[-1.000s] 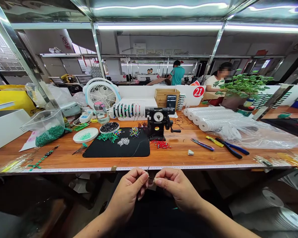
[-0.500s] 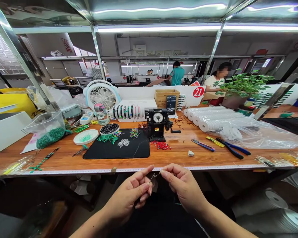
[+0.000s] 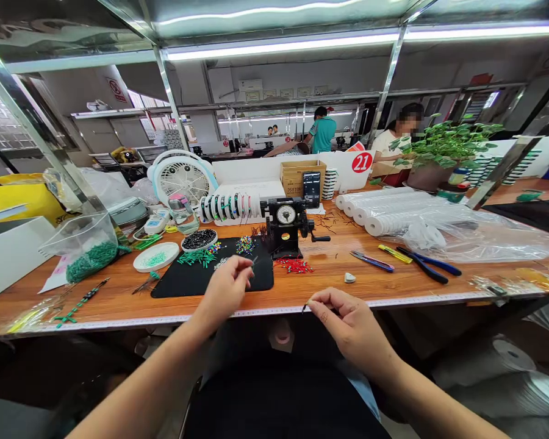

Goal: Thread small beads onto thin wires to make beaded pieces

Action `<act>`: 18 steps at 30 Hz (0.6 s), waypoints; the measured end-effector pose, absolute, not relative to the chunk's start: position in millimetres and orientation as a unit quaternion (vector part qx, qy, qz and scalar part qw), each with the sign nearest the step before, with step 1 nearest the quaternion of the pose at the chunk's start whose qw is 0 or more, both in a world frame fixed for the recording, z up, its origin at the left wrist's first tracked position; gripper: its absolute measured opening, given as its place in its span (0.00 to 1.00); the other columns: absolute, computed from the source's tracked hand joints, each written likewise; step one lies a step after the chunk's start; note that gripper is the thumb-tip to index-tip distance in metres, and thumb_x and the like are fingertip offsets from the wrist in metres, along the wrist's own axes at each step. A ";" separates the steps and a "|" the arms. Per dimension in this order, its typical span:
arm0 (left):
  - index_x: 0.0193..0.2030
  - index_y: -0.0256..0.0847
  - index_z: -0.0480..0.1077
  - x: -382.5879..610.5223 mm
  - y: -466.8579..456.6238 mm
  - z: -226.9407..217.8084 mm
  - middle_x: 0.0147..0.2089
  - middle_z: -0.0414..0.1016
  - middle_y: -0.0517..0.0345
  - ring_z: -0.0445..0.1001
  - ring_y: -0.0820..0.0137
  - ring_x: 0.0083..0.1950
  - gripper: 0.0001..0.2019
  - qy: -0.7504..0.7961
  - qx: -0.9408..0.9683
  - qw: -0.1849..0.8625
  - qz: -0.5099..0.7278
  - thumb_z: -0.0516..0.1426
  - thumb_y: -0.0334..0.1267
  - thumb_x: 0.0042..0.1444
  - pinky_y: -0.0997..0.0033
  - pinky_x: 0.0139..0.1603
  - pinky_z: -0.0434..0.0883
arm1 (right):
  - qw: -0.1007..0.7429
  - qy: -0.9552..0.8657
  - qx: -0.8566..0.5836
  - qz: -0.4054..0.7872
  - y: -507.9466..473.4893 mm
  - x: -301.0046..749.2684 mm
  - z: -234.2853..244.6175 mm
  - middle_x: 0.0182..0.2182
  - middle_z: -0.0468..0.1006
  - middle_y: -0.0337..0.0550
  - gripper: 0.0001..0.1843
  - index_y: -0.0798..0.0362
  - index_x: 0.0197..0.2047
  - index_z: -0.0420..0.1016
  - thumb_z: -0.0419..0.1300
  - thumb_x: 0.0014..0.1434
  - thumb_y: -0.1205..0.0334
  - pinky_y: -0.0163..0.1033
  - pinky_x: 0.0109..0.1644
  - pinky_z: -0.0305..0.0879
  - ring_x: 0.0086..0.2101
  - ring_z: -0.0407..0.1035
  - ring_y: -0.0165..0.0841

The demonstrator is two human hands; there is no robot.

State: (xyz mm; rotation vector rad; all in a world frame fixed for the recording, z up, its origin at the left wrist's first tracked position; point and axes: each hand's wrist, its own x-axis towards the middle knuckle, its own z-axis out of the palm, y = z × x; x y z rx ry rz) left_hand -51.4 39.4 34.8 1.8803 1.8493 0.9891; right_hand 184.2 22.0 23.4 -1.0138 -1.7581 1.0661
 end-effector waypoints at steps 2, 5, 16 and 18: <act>0.39 0.34 0.70 -65.7 67.3 34.1 0.37 0.66 0.49 0.66 0.64 0.40 0.10 0.666 0.667 0.073 0.325 0.48 0.33 0.56 0.64 0.43 0.64 | 0.380 -0.715 -0.386 0.442 20.5 183.9 25.5 0.23 0.72 0.39 0.12 0.54 0.30 0.71 0.53 0.60 0.57 0.34 0.32 0.59 0.26 0.65 0.30; 0.30 0.34 0.72 -74.1 91.8 32.4 0.34 0.66 0.47 0.66 0.59 0.41 0.09 0.673 0.677 0.036 0.296 0.51 0.30 0.53 0.58 0.47 0.63 | 0.367 -0.712 -0.374 0.468 19.1 180.5 25.1 0.22 0.72 0.38 0.12 0.55 0.29 0.71 0.54 0.59 0.57 0.34 0.31 0.59 0.25 0.64 0.29; 0.46 0.38 0.68 -9.5 -7.2 52.8 0.37 0.74 0.52 0.72 0.66 0.36 0.17 0.535 0.601 0.454 0.384 0.57 0.46 0.53 0.72 0.30 0.67 | 0.416 -0.493 -0.321 0.694 17.7 163.0 14.5 0.18 0.63 0.33 0.15 0.57 0.31 0.70 0.60 0.54 0.52 0.29 0.24 0.52 0.19 0.54 0.22; 0.42 0.35 0.70 -3.9 -17.5 45.9 0.32 0.74 0.52 0.71 0.67 0.32 0.16 0.524 0.560 0.521 0.376 0.58 0.46 0.52 0.74 0.26 0.64 | 0.412 -0.531 -0.312 0.672 14.1 159.7 14.9 0.22 0.69 0.37 0.15 0.58 0.31 0.71 0.60 0.55 0.52 0.31 0.29 0.58 0.24 0.61 0.25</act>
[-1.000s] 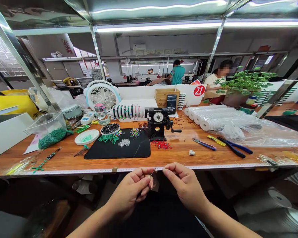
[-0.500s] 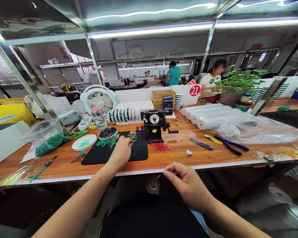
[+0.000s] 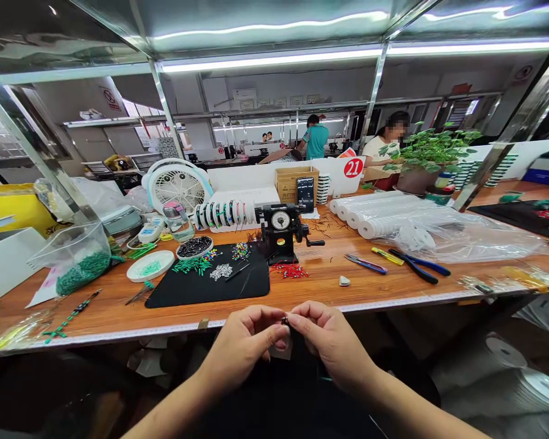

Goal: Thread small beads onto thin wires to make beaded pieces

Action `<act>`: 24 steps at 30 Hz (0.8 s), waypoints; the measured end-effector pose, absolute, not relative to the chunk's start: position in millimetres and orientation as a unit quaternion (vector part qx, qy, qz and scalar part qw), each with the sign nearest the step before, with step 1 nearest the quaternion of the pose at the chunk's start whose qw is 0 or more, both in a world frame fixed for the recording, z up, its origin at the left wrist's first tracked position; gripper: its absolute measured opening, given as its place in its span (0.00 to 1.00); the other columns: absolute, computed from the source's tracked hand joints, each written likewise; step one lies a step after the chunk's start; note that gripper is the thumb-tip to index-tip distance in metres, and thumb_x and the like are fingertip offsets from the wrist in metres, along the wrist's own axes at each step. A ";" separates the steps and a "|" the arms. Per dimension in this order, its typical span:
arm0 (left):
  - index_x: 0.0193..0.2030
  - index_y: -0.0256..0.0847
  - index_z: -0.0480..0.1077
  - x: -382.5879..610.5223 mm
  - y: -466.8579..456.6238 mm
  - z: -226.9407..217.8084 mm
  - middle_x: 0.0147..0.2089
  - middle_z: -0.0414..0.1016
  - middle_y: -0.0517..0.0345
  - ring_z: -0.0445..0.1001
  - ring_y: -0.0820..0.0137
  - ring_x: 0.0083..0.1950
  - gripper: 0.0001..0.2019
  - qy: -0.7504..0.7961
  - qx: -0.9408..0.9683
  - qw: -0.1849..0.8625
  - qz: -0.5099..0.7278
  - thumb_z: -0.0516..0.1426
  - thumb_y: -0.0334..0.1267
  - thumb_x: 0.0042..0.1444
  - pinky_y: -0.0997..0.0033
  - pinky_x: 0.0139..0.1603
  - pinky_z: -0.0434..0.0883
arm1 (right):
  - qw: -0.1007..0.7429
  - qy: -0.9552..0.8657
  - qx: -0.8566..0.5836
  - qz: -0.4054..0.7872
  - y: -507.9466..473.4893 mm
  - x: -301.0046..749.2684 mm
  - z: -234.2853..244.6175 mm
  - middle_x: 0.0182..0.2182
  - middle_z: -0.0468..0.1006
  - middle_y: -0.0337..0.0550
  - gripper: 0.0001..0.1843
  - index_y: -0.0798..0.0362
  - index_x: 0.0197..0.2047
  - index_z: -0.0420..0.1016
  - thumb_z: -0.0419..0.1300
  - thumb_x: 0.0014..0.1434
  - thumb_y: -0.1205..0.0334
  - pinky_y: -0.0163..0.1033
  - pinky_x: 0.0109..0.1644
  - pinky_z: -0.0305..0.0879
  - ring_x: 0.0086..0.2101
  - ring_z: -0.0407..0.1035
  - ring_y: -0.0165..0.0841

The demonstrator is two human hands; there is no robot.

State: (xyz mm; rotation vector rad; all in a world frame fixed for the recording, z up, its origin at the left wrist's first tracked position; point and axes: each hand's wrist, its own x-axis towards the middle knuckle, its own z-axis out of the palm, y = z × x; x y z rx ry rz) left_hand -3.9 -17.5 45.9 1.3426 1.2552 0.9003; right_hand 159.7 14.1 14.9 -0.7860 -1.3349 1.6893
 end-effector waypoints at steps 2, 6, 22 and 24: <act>0.33 0.34 0.71 -4.7 -21.9 40.0 0.27 0.72 0.54 0.70 0.70 0.28 0.14 0.525 0.553 0.525 0.379 0.57 0.46 0.53 0.75 0.25 0.64 | 0.407 -0.584 -0.306 0.632 10.6 158.5 16.6 0.27 0.73 0.41 0.14 0.58 0.31 0.72 0.58 0.57 0.53 0.35 0.37 0.61 0.30 0.65 0.29; 0.30 0.36 0.68 -17.9 -26.8 40.2 0.26 0.70 0.56 0.67 0.72 0.26 0.14 0.527 0.555 0.505 0.400 0.55 0.46 0.55 0.75 0.26 0.63 | 0.334 -0.696 -0.321 0.548 7.3 162.8 20.3 0.28 0.74 0.41 0.10 0.56 0.31 0.74 0.57 0.57 0.59 0.35 0.37 0.61 0.31 0.65 0.31; 0.52 0.48 0.67 -45.6 -30.7 63.8 0.52 0.69 0.54 0.69 0.69 0.36 0.20 0.587 0.674 0.293 0.338 0.59 0.42 0.51 0.73 0.35 0.66 | 0.254 -0.843 -0.306 0.363 22.2 182.1 72.4 0.26 0.73 0.40 0.21 0.51 0.61 0.58 0.46 0.64 0.61 0.38 0.41 0.61 0.32 0.67 0.33; 0.53 0.48 0.66 -33.4 -26.7 68.0 0.51 0.70 0.55 0.67 0.73 0.29 0.22 0.571 0.676 0.320 0.338 0.60 0.43 0.50 0.73 0.30 0.65 | 0.222 -0.839 -0.301 0.394 26.9 175.0 76.0 0.24 0.72 0.39 0.23 0.52 0.62 0.55 0.45 0.64 0.60 0.37 0.38 0.62 0.29 0.68 0.32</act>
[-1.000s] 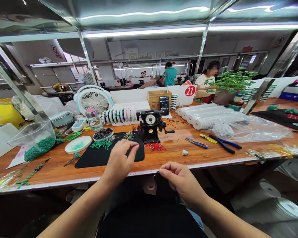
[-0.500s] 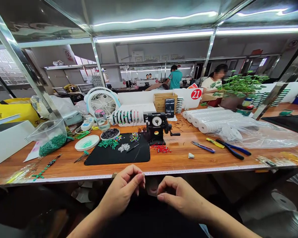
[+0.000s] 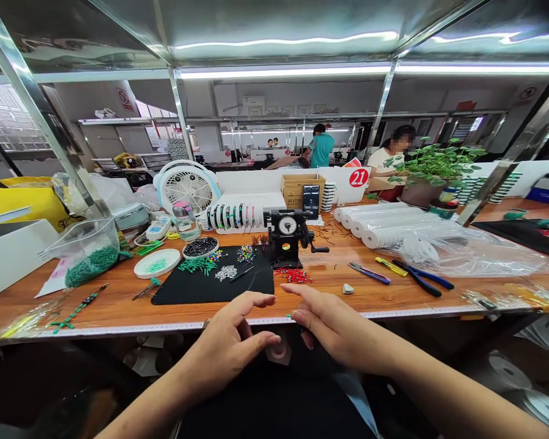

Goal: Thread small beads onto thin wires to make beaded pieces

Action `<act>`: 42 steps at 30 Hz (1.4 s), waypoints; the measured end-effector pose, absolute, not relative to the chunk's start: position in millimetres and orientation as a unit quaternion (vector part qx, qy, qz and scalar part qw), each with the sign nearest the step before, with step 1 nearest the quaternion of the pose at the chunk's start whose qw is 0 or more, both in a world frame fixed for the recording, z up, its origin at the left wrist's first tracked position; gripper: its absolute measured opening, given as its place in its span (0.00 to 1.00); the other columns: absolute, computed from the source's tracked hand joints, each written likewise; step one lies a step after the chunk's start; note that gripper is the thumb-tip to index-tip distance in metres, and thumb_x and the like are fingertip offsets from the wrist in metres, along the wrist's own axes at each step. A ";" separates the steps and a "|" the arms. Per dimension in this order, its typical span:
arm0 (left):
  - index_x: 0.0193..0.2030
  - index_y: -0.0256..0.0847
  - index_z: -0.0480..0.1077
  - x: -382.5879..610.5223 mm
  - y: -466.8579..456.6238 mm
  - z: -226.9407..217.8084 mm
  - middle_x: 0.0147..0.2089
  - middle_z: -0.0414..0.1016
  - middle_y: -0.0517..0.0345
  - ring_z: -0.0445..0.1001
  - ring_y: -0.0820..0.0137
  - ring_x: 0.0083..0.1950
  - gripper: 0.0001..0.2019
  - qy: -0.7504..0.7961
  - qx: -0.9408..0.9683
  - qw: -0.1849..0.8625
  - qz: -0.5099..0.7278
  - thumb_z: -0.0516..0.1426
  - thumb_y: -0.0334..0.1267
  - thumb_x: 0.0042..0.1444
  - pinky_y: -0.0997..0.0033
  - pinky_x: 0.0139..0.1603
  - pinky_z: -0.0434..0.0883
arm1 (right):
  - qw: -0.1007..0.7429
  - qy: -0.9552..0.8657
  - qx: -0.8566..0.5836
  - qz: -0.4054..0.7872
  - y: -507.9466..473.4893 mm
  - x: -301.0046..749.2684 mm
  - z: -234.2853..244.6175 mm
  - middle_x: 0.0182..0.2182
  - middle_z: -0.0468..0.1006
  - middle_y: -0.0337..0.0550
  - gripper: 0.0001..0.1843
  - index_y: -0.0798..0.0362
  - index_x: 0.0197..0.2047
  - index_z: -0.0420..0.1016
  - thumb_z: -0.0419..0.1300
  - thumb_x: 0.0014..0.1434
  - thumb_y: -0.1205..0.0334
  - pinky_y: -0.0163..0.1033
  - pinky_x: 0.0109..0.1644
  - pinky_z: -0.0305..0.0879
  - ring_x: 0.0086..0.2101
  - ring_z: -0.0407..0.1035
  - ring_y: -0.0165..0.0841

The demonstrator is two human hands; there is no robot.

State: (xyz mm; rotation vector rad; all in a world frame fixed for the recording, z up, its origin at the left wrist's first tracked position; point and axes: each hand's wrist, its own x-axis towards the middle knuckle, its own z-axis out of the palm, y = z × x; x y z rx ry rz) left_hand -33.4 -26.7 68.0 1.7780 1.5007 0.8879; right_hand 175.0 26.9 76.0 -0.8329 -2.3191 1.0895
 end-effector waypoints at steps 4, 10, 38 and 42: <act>0.41 0.41 0.69 -11.6 -17.8 70.7 0.38 0.75 0.56 0.71 0.69 0.34 0.11 0.506 0.672 0.411 0.351 0.59 0.39 0.51 0.73 0.35 0.67 | 0.209 -0.830 -0.305 0.419 34.1 160.3 65.7 0.30 0.75 0.43 0.23 0.53 0.60 0.56 0.46 0.64 0.57 0.35 0.31 0.61 0.24 0.67 0.29; 0.35 0.36 0.70 -18.9 -5.1 62.9 0.25 0.73 0.59 0.71 0.71 0.26 0.09 0.514 0.637 0.488 0.304 0.54 0.41 0.56 0.73 0.29 0.68 | 0.202 -0.834 -0.324 0.399 43.0 167.7 54.8 0.25 0.75 0.41 0.21 0.56 0.49 0.69 0.55 0.58 0.50 0.33 0.29 0.57 0.26 0.65 0.30; 0.30 0.35 0.64 -22.5 15.7 9.9 0.27 0.74 0.55 0.71 0.76 0.22 0.08 0.422 0.477 0.709 0.302 0.58 0.37 0.51 0.81 0.20 0.66 | 0.301 -0.812 -0.269 0.422 83.0 155.6 -9.5 0.16 0.54 0.33 0.24 0.55 0.16 0.54 0.51 0.61 0.53 0.34 0.26 0.45 0.21 0.49 0.24; 0.32 0.36 0.63 -21.7 17.0 9.8 0.27 0.74 0.54 0.73 0.74 0.21 0.08 0.417 0.472 0.718 0.295 0.57 0.37 0.52 0.83 0.15 0.64 | 0.332 -0.722 -0.261 0.548 85.1 158.3 -9.2 0.15 0.52 0.32 0.25 0.55 0.16 0.53 0.56 0.57 0.51 0.35 0.24 0.40 0.20 0.45 0.23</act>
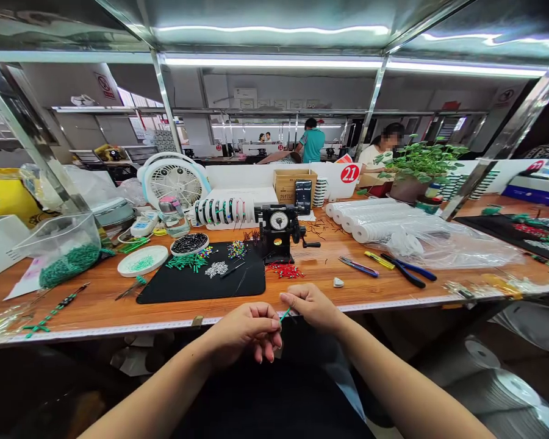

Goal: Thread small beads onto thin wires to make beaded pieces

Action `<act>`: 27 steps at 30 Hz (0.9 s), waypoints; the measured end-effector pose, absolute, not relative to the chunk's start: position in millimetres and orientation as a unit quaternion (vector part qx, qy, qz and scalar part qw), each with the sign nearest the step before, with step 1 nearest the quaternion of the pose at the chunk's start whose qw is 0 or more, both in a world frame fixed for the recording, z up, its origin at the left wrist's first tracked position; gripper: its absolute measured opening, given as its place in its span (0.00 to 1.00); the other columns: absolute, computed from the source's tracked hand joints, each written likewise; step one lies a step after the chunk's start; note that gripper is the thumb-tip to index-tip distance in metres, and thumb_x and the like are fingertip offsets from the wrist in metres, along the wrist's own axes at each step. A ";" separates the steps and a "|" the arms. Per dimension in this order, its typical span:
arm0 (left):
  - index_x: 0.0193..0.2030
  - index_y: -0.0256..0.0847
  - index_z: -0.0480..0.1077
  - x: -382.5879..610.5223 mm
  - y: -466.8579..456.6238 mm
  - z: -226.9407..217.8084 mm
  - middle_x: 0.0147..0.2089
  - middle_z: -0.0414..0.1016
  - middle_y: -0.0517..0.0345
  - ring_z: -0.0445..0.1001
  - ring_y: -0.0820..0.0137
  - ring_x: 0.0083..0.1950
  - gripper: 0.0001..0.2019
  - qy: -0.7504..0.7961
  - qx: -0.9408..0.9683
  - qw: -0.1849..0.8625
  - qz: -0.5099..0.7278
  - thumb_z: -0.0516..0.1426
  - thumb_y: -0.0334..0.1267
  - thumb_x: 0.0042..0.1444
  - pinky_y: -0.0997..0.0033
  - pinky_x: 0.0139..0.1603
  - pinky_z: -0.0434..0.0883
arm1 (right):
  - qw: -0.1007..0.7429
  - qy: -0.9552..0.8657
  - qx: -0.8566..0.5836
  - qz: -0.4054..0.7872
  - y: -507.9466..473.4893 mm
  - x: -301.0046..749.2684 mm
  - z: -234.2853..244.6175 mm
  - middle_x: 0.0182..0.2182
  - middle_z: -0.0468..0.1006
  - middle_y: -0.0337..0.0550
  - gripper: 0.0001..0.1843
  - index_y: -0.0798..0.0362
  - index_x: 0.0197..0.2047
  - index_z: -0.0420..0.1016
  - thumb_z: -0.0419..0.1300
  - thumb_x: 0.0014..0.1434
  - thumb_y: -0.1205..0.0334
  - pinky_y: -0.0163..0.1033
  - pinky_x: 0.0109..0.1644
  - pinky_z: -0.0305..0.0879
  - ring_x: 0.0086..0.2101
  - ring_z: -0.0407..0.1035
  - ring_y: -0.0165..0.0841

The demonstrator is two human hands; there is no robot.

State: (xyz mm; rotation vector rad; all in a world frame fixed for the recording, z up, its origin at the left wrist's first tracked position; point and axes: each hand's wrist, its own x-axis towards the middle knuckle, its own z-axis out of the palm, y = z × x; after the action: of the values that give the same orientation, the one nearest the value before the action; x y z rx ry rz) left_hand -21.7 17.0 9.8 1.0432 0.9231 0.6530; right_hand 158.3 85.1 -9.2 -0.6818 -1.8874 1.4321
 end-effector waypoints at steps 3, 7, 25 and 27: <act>0.33 0.37 0.63 -21.0 16.6 12.7 0.28 0.75 0.53 0.75 0.71 0.23 0.08 0.411 0.469 0.728 0.285 0.57 0.38 0.52 0.85 0.11 0.60 | 0.359 -0.633 -0.263 0.634 88.0 160.4 -12.6 0.13 0.50 0.30 0.27 0.54 0.15 0.51 0.57 0.56 0.49 0.35 0.22 0.37 0.17 0.41 0.22; 0.33 0.37 0.62 -22.1 13.6 15.5 0.31 0.77 0.49 0.78 0.66 0.27 0.08 0.408 0.469 0.733 0.276 0.57 0.39 0.53 0.86 0.08 0.53 | 0.389 -0.567 -0.266 0.676 91.2 162.7 -14.4 0.12 0.46 0.28 0.27 0.53 0.17 0.49 0.58 0.55 0.48 0.34 0.20 0.33 0.15 0.38 0.21; 0.32 0.36 0.63 -32.7 2.3 17.7 0.32 0.78 0.47 0.79 0.63 0.29 0.09 0.418 0.452 0.739 0.276 0.58 0.39 0.52 0.86 0.07 0.47 | 0.461 -0.426 -0.258 0.735 93.8 163.4 -12.3 0.15 0.46 0.27 0.24 0.53 0.19 0.52 0.63 0.52 0.55 0.31 0.18 0.31 0.16 0.36 0.19; 0.32 0.36 0.63 -33.3 2.2 17.5 0.32 0.78 0.46 0.79 0.63 0.30 0.09 0.414 0.450 0.741 0.277 0.58 0.39 0.52 0.86 0.07 0.47 | 0.463 -0.424 -0.260 0.734 93.6 163.0 -11.9 0.14 0.47 0.27 0.24 0.53 0.19 0.52 0.63 0.51 0.54 0.31 0.18 0.31 0.16 0.36 0.19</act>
State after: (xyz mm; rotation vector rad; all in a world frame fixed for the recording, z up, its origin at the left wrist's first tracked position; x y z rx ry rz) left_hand -33.3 2.2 17.5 0.9867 0.9088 0.6071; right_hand 163.0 93.6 -11.9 -0.6382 -1.0419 1.8049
